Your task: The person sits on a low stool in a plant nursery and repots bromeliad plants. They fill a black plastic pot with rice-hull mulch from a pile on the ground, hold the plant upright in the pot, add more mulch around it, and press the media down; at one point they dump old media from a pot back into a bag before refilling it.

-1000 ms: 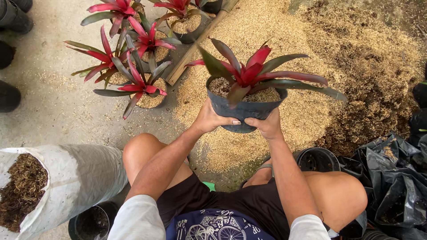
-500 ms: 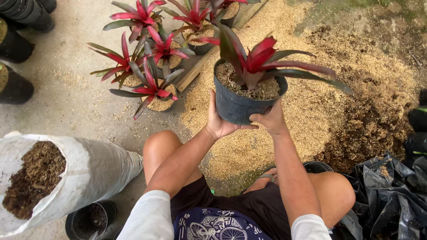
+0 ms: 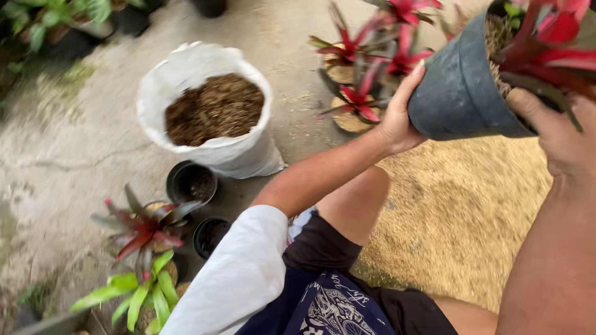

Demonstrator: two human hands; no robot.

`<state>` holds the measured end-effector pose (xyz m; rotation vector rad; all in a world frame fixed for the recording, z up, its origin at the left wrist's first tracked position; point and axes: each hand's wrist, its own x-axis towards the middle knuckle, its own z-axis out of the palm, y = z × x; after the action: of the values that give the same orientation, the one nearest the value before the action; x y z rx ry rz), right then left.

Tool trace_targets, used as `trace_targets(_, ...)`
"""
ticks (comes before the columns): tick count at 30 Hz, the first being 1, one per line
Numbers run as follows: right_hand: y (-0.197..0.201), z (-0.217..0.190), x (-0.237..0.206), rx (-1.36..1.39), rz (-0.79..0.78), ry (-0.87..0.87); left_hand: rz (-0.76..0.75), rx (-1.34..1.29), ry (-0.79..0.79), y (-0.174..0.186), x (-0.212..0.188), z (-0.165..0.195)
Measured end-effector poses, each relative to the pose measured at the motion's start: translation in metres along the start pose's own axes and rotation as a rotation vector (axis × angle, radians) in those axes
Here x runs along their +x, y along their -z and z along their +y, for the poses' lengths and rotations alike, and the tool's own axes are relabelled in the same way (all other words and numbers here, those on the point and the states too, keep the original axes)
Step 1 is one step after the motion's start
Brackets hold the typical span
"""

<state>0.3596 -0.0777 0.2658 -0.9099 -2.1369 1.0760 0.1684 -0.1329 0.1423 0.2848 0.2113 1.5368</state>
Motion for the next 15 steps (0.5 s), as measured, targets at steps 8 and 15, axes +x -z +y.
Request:
trace_targets(8,-0.153,-0.137,0.084,0.297,-0.196,0.295,0.096,0.439,-0.380,-0.001,-0.133,0.219)
trace_targets(15,-0.368,-0.160,0.113,1.119,-0.454,0.158,0.388,0.664,-0.522,0.034,-0.283,0.332)
